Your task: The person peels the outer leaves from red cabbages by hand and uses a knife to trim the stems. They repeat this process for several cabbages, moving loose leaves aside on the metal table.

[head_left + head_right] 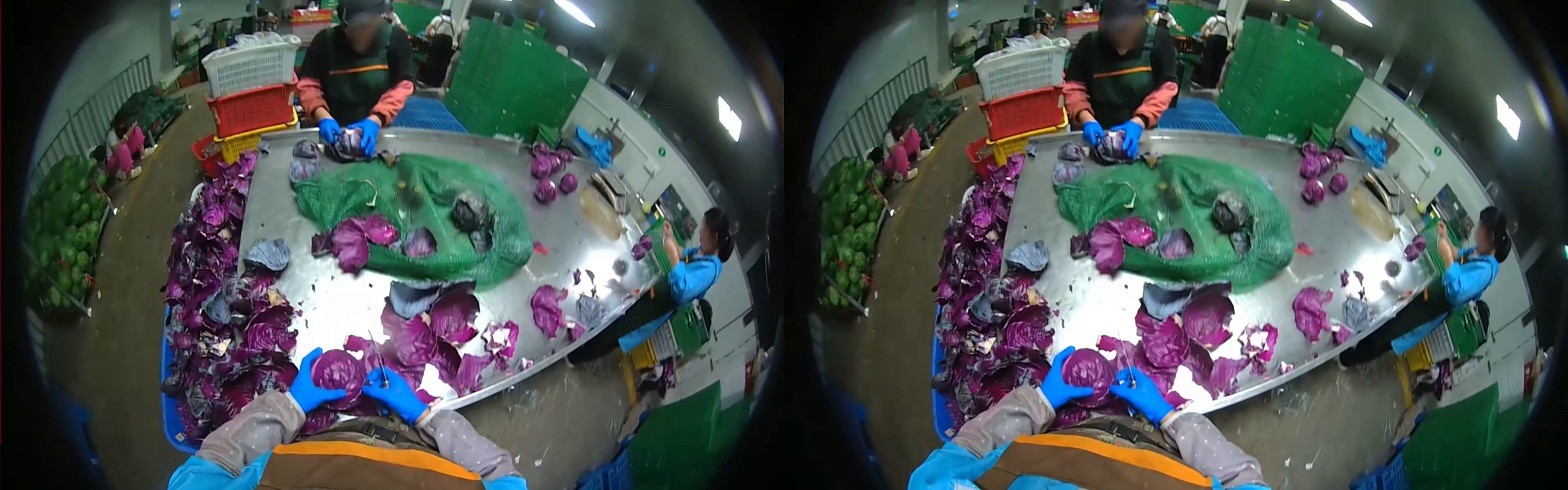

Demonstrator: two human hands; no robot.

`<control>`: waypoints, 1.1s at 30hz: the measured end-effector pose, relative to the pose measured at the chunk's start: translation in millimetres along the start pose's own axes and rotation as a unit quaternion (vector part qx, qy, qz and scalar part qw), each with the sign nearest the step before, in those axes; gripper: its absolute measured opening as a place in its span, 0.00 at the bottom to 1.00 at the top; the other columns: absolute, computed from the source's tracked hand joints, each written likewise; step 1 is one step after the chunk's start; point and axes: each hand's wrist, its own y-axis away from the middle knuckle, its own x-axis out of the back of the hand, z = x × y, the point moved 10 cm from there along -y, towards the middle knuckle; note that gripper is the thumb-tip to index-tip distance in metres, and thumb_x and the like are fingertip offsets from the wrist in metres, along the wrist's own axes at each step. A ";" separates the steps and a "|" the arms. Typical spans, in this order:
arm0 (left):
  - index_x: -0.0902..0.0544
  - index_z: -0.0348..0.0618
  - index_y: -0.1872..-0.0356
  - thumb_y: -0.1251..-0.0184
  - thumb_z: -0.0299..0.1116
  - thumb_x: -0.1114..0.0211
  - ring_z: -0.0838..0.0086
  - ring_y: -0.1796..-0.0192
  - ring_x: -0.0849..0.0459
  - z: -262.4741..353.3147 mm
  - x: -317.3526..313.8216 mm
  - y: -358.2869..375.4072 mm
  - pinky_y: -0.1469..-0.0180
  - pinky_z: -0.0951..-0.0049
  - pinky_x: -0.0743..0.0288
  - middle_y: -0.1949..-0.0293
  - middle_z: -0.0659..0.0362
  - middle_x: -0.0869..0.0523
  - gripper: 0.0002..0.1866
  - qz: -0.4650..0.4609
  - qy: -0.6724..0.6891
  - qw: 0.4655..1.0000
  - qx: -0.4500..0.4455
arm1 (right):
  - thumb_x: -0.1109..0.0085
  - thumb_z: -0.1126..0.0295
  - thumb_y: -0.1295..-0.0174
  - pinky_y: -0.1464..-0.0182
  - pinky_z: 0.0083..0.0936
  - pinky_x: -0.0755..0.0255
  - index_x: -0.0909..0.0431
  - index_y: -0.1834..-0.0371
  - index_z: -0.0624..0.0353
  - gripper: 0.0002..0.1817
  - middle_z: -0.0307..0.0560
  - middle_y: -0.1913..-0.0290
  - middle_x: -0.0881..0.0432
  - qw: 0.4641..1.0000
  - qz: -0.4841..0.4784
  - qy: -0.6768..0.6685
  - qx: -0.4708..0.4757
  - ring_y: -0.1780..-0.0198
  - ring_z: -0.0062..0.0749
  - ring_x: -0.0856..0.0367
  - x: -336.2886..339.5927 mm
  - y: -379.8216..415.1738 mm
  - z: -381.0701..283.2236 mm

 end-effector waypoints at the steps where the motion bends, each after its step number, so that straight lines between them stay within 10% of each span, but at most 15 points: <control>1: 0.49 0.36 0.32 0.69 0.44 0.13 0.61 0.34 0.34 1.3 0.1 1.8 0.31 0.61 0.36 0.37 0.48 0.37 0.64 0.011 0.017 1.000 -0.003 | 0.38 0.73 0.41 0.84 0.18 0.38 0.30 0.55 0.54 0.13 0.37 0.72 0.26 0.996 -0.029 -0.050 -0.068 0.84 0.20 0.30 -4.3 3.3 13.9; 22: 0.53 0.40 0.28 0.65 0.40 0.15 0.59 0.33 0.34 17.4 -13.0 26.3 0.31 0.59 0.36 0.36 0.46 0.35 0.64 0.070 0.057 0.995 0.038 | 0.46 0.61 0.33 0.82 0.21 0.35 0.29 0.60 0.55 0.10 0.42 0.76 0.23 0.987 0.027 -0.012 -0.156 0.83 0.26 0.29 -1.0 6.3 7.7; 28: 0.51 0.41 0.28 0.64 0.38 0.16 0.59 0.32 0.35 25.9 -14.8 29.7 0.30 0.60 0.38 0.35 0.48 0.36 0.63 0.084 0.040 0.996 -0.012 | 0.45 0.78 0.44 0.74 0.21 0.30 0.29 0.61 0.55 0.09 0.36 0.74 0.27 0.986 0.073 0.023 -0.146 0.76 0.23 0.27 15.3 -2.7 35.6; 30: 0.51 0.41 0.28 0.64 0.37 0.16 0.60 0.31 0.35 27.8 -12.0 30.4 0.30 0.60 0.38 0.35 0.48 0.36 0.62 0.089 0.027 0.996 0.005 | 0.44 0.79 0.48 0.70 0.20 0.31 0.27 0.64 0.57 0.09 0.36 0.74 0.26 0.988 0.077 0.091 -0.100 0.75 0.22 0.28 24.0 -7.0 31.5; 31: 0.51 0.41 0.28 0.63 0.38 0.16 0.60 0.31 0.35 23.7 -11.7 29.5 0.30 0.60 0.38 0.34 0.47 0.37 0.62 0.090 0.052 0.995 0.002 | 0.42 0.77 0.48 0.70 0.20 0.32 0.25 0.67 0.58 0.05 0.36 0.74 0.24 0.964 0.096 0.236 0.069 0.75 0.20 0.30 23.6 -7.9 -3.9; 33: 0.50 0.39 0.28 0.63 0.40 0.16 0.60 0.31 0.35 22.6 -14.7 32.6 0.30 0.60 0.38 0.34 0.46 0.37 0.62 0.090 0.068 0.994 0.011 | 0.39 0.75 0.49 0.69 0.23 0.32 0.24 0.69 0.60 0.05 0.38 0.74 0.23 0.975 0.105 0.192 0.044 0.74 0.22 0.28 24.3 -13.5 2.0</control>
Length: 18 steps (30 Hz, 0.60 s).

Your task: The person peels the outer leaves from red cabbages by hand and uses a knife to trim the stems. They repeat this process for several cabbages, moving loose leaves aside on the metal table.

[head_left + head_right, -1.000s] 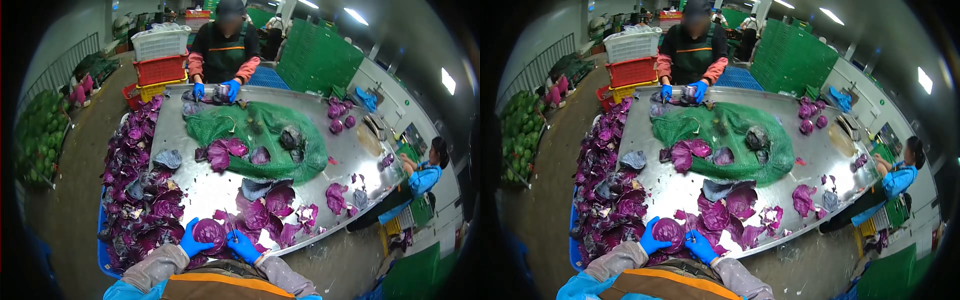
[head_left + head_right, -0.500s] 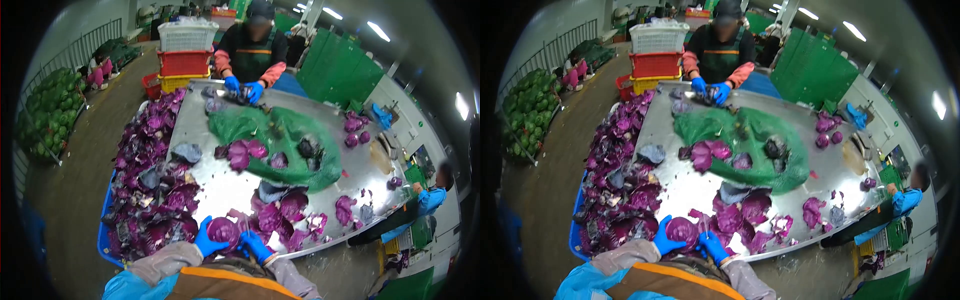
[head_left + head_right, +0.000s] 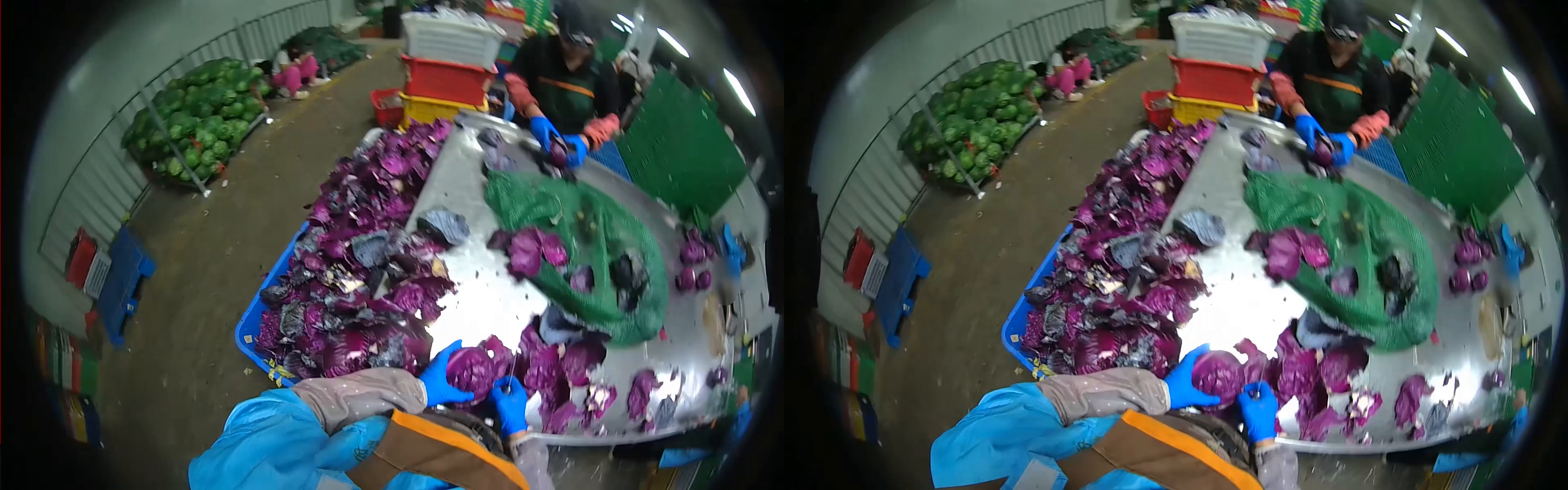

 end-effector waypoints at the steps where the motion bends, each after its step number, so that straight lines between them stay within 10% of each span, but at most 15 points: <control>1: 0.50 0.38 0.28 0.63 0.41 0.16 0.59 0.31 0.36 2.5 0.4 0.1 0.30 0.61 0.39 0.33 0.46 0.37 0.62 -0.003 -0.010 1.000 0.012 | 0.38 0.73 0.50 0.68 0.24 0.31 0.23 0.70 0.60 0.06 0.39 0.75 0.22 0.999 0.012 -0.021 -0.025 0.73 0.22 0.27 3.6 3.1 2.5; 7: 0.44 0.42 0.29 0.58 0.34 0.18 0.59 0.32 0.34 -14.6 20.3 -9.3 0.30 0.62 0.37 0.34 0.48 0.34 0.54 0.023 0.095 0.994 0.045 | 0.36 0.69 0.45 0.69 0.23 0.34 0.20 0.71 0.62 0.07 0.39 0.77 0.22 1.000 0.007 0.005 0.003 0.72 0.16 0.30 16.4 16.7 -34.0; 10: 0.39 0.49 0.30 0.39 0.36 0.33 0.59 0.32 0.34 -2.1 -21.1 6.9 0.29 0.60 0.39 0.34 0.51 0.33 0.36 -0.129 0.551 0.784 0.258 | 0.38 0.71 0.41 0.70 0.16 0.32 0.20 0.54 0.62 0.13 0.37 0.64 0.17 0.980 0.082 -0.177 0.027 0.71 0.13 0.28 55.4 12.2 -66.3; 12: 0.38 0.52 0.31 0.30 0.37 0.43 0.61 0.33 0.32 49.7 -42.9 19.8 0.29 0.60 0.39 0.34 0.52 0.32 0.28 -0.252 0.694 0.611 0.286 | 0.42 0.76 0.44 0.77 0.11 0.34 0.35 0.34 0.61 0.30 0.49 0.45 0.20 0.945 -0.066 -0.321 -0.015 0.76 0.13 0.26 55.5 4.3 -84.4; 15: 0.38 0.45 0.31 0.29 0.36 0.45 0.66 0.34 0.31 -16.4 -80.1 3.6 0.33 0.61 0.33 0.33 0.52 0.32 0.27 -0.298 0.559 0.722 0.279 | 0.38 0.74 0.52 0.69 0.15 0.26 0.43 0.28 0.60 0.43 0.54 0.34 0.30 0.819 -0.299 -0.485 -0.072 0.67 0.19 0.20 22.0 11.9 -89.7; 18: 0.35 0.41 0.32 0.28 0.31 0.46 0.68 0.38 0.26 -40.0 -58.1 -19.3 0.36 0.66 0.30 0.35 0.52 0.29 0.24 -0.317 0.269 0.888 0.195 | 0.37 0.74 0.59 0.46 0.28 0.29 0.40 0.29 0.63 0.46 0.50 0.34 0.29 0.858 -0.296 -0.416 -0.057 0.46 0.27 0.25 13.0 16.5 -77.3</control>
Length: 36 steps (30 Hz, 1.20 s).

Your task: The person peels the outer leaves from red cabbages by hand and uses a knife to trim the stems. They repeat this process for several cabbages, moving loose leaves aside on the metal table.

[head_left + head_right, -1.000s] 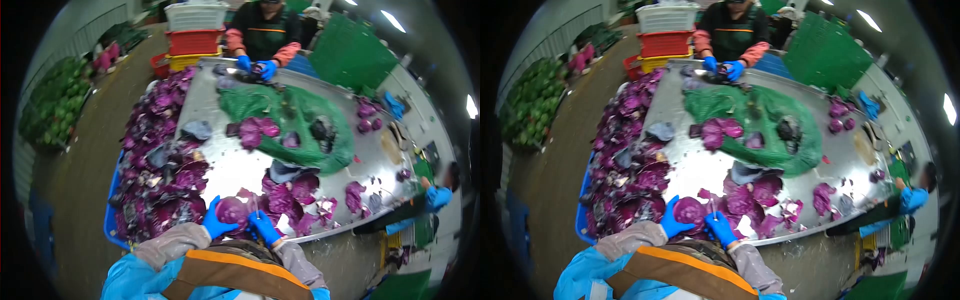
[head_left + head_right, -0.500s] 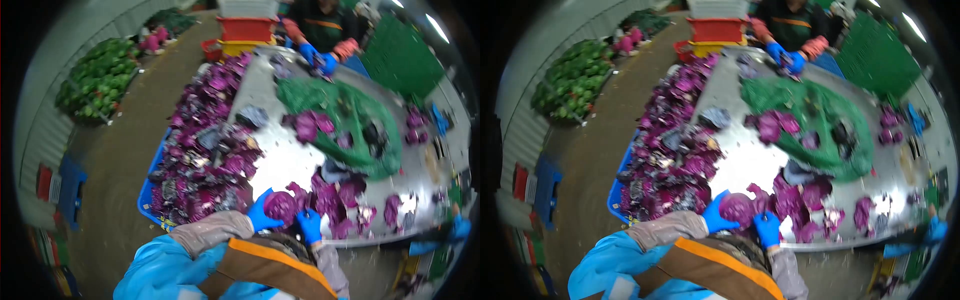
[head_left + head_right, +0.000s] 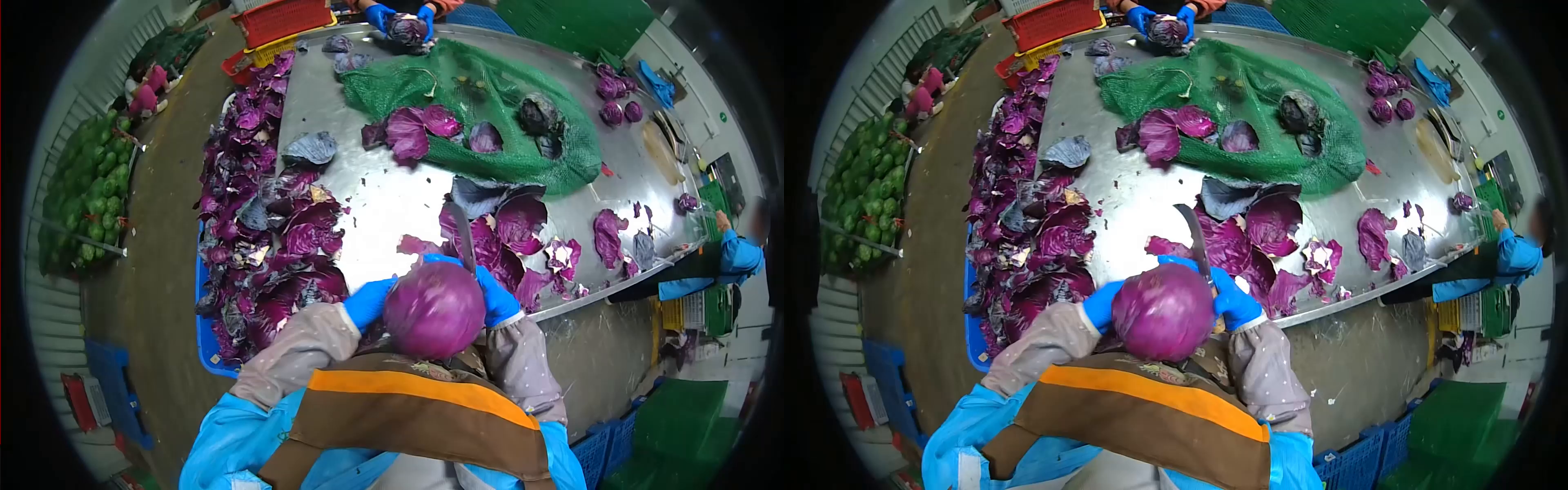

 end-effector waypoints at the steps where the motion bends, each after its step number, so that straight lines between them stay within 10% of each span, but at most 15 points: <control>1: 0.33 0.41 0.33 0.28 0.29 0.47 0.69 0.40 0.24 9.0 17.1 2.0 0.36 0.68 0.29 0.36 0.52 0.28 0.23 0.032 -0.126 0.991 -0.011 | 0.37 0.75 0.62 0.39 0.32 0.32 0.39 0.29 0.64 0.47 0.48 0.35 0.29 0.998 -0.016 0.053 0.008 0.41 0.29 0.27 -10.5 1.0 -5.3; 3: 0.31 0.39 0.34 0.42 0.27 0.30 0.70 0.39 0.24 90.9 -21.6 38.2 0.34 0.68 0.31 0.37 0.55 0.26 0.33 0.089 -0.062 0.991 -0.081 | 0.40 0.76 0.66 0.41 0.29 0.31 0.38 0.30 0.64 0.48 0.47 0.35 0.29 0.989 -0.028 0.146 -0.009 0.43 0.27 0.26 -18.4 5.6 -8.9; 8: 0.25 0.46 0.41 0.63 0.39 0.16 0.75 0.48 0.21 173.7 -106.0 64.0 0.48 0.74 0.25 0.46 0.60 0.21 0.42 -0.071 -0.434 0.887 -0.144 | 0.43 0.78 0.71 0.53 0.19 0.28 0.37 0.30 0.66 0.50 0.46 0.37 0.26 0.988 0.005 0.149 -0.050 0.51 0.21 0.24 -12.7 8.7 -1.6; 12: 0.22 0.46 0.49 0.62 0.40 0.16 0.77 0.67 0.24 170.0 -107.8 57.2 0.63 0.75 0.26 0.61 0.62 0.19 0.34 -0.074 -0.501 0.862 -0.035 | 0.43 0.77 0.70 0.47 0.21 0.29 0.38 0.30 0.66 0.50 0.47 0.38 0.25 0.986 0.006 0.158 -0.055 0.48 0.25 0.23 -16.7 11.0 -1.3; 18: 0.20 0.41 0.51 0.53 0.30 0.21 0.76 0.63 0.17 160.8 -116.1 58.1 0.59 0.75 0.23 0.63 0.58 0.14 0.26 -0.165 -0.507 0.846 -0.026 | 0.40 0.73 0.65 0.72 0.13 0.31 0.37 0.31 0.65 0.47 0.41 0.56 0.18 0.992 0.025 0.125 -0.019 0.71 0.16 0.24 12.2 14.3 20.3; 22: 0.20 0.44 0.43 0.51 0.36 0.22 0.65 0.53 0.16 197.6 -126.3 74.8 0.47 0.70 0.24 0.48 0.54 0.16 0.31 -0.029 -0.355 0.911 -0.206 | 0.36 0.67 0.59 0.77 0.11 0.36 0.38 0.30 0.64 0.45 0.35 0.67 0.20 0.996 0.038 0.078 -0.019 0.77 0.13 0.29 2.2 16.6 19.6; 23: 0.25 0.44 0.39 0.52 0.45 0.22 0.60 0.47 0.18 224.3 -149.4 92.6 0.40 0.63 0.27 0.43 0.51 0.20 0.37 0.032 -0.571 0.756 -0.318 | 0.35 0.64 0.57 0.77 0.11 0.38 0.39 0.30 0.64 0.45 0.33 0.69 0.22 0.997 0.036 0.061 -0.023 0.77 0.12 0.30 7.3 18.6 25.1; 28: 0.25 0.45 0.40 0.50 0.44 0.25 0.55 0.49 0.18 181.0 -147.7 84.2 0.49 0.62 0.21 0.45 0.48 0.21 0.34 0.027 -0.673 0.699 -0.241 | 0.32 0.54 0.49 0.79 0.11 0.43 0.41 0.28 0.62 0.46 0.29 0.72 0.26 0.996 0.063 0.037 -0.047 0.79 0.10 0.34 -2.1 24.8 23.5; 36: 0.24 0.48 0.42 0.50 0.39 0.30 0.56 0.52 0.18 159.9 -141.9 68.7 0.54 0.61 0.21 0.49 0.48 0.20 0.30 -0.044 -0.772 0.620 -0.130 | 0.30 0.63 0.50 0.72 0.10 0.34 0.34 0.30 0.55 0.41 0.36 0.55 0.18 0.972 0.121 0.190 -0.067 0.65 0.13 0.25 -28.6 35.0 -13.9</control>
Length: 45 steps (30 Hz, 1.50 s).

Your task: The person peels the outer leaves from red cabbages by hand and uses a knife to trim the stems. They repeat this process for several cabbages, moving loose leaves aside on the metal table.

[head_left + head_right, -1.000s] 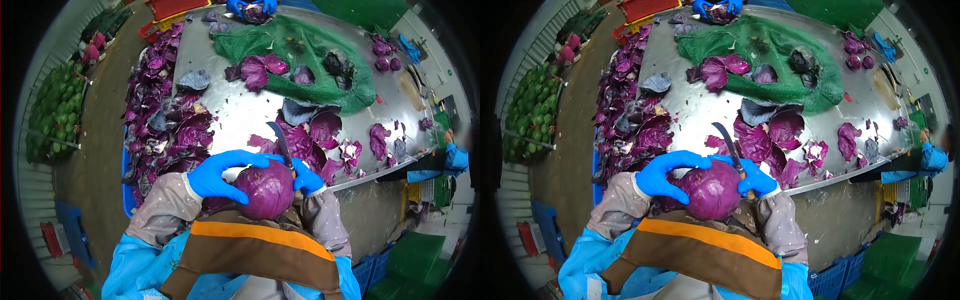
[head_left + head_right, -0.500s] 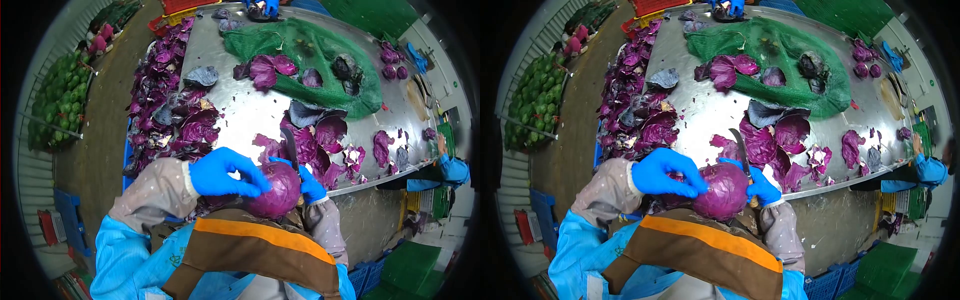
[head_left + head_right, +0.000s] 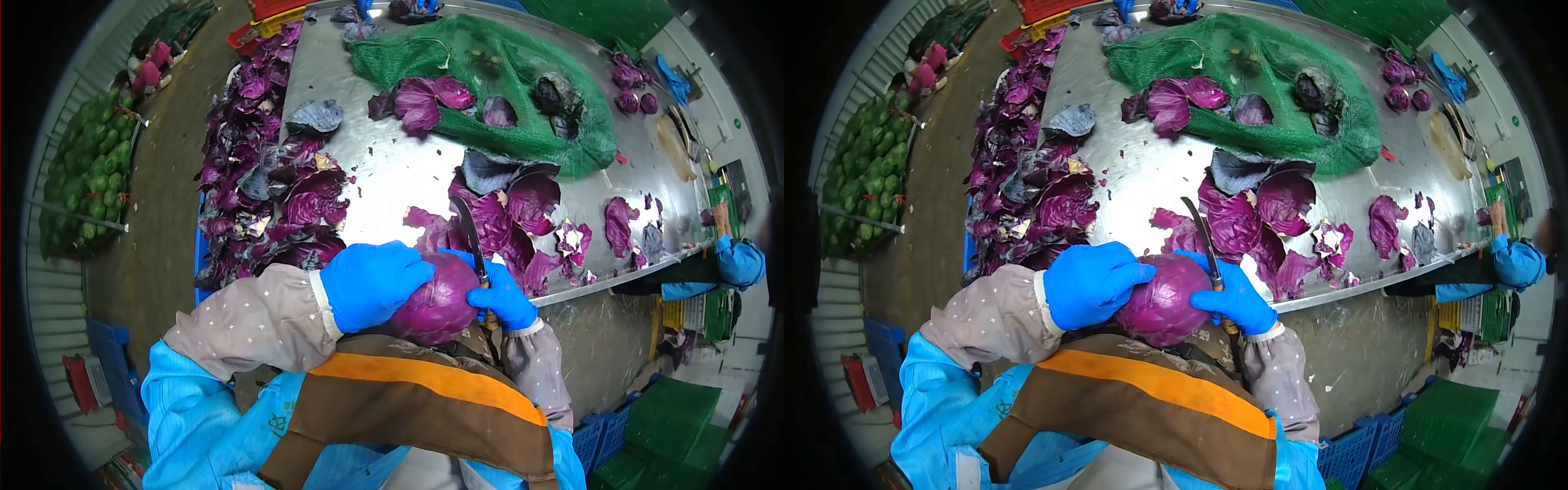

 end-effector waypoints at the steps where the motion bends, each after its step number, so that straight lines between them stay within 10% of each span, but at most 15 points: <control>1: 0.24 0.48 0.41 0.51 0.39 0.30 0.56 0.50 0.19 -1.9 -0.2 -0.2 0.51 0.61 0.22 0.48 0.48 0.21 0.31 -0.002 0.009 1.000 -0.002 | 0.29 0.64 0.51 0.71 0.10 0.33 0.34 0.31 0.55 0.40 0.37 0.52 0.18 1.000 0.005 0.011 -0.002 0.62 0.14 0.24 -0.3 0.3 -2.9; 4: 0.26 0.48 0.39 0.51 0.43 0.27 0.53 0.42 0.24 14.4 49.6 0.1 0.41 0.60 0.27 0.43 0.47 0.24 0.35 0.172 0.134 0.971 -0.101 | 0.29 0.69 0.51 0.60 0.15 0.26 0.34 0.31 0.57 0.41 0.41 0.45 0.20 1.000 0.012 -0.007 -0.011 0.52 0.20 0.23 4.1 2.2 2.7; 10: 0.26 0.49 0.37 0.52 0.52 0.24 0.50 0.39 0.26 9.4 13.0 -14.5 0.37 0.56 0.30 0.39 0.46 0.27 0.40 0.014 0.226 0.972 -0.059 | 0.30 0.76 0.53 0.35 0.29 0.35 0.36 0.31 0.63 0.41 0.46 0.36 0.28 0.993 -0.025 0.056 0.104 0.37 0.29 0.29 -13.3 -0.9 -15.9; 15: 0.22 0.51 0.43 0.53 0.44 0.21 0.52 0.41 0.25 -1.6 11.5 -6.9 0.39 0.59 0.28 0.43 0.47 0.25 0.33 0.061 0.282 0.954 -0.077 | 0.29 0.77 0.53 0.36 0.28 0.34 0.41 0.28 0.62 0.46 0.46 0.32 0.32 0.994 -0.051 -0.086 0.032 0.36 0.28 0.31 -13.3 -1.4 -7.3; 21: 0.22 0.46 0.64 0.59 0.44 0.22 0.54 0.54 0.24 3.4 26.9 -6.6 0.53 0.57 0.27 0.57 0.52 0.25 0.23 0.048 0.214 0.974 -0.064 | 0.27 0.76 0.53 0.36 0.28 0.35 0.42 0.27 0.60 0.47 0.45 0.35 0.29 0.991 -0.091 -0.004 0.097 0.38 0.26 0.30 -25.1 -12.8 -10.7; 27: 0.23 0.46 0.71 0.54 0.46 0.25 0.57 0.60 0.26 18.6 26.0 -5.2 0.60 0.58 0.30 0.62 0.55 0.26 0.19 0.032 0.061 0.988 -0.141 | 0.27 0.75 0.52 0.36 0.27 0.35 0.41 0.27 0.60 0.46 0.44 0.35 0.28 0.998 -0.033 0.043 -0.038 0.38 0.25 0.30 -16.8 -8.0 -0.5; 38: 0.19 0.37 0.58 0.48 0.14 0.31 0.77 0.58 0.17 -69.1 9.4 12.2 0.55 0.76 0.21 0.60 0.56 0.15 0.16 0.019 0.555 0.823 0.118 | 0.27 0.69 0.61 0.35 0.28 0.36 0.40 0.29 0.64 0.50 0.47 0.29 0.35 0.995 -0.035 -0.004 0.095 0.38 0.28 0.29 -7.2 -13.2 4.6; 45: 0.17 0.43 0.62 0.51 0.13 0.39 0.77 0.66 0.18 -80.4 12.5 30.3 0.63 0.77 0.25 0.65 0.59 0.15 0.16 0.021 0.324 0.945 0.049 | 0.21 0.63 0.71 0.30 0.34 0.42 0.43 0.28 0.67 0.60 0.49 0.27 0.39 0.995 -0.036 -0.007 0.089 0.32 0.35 0.33 -9.5 -9.0 2.9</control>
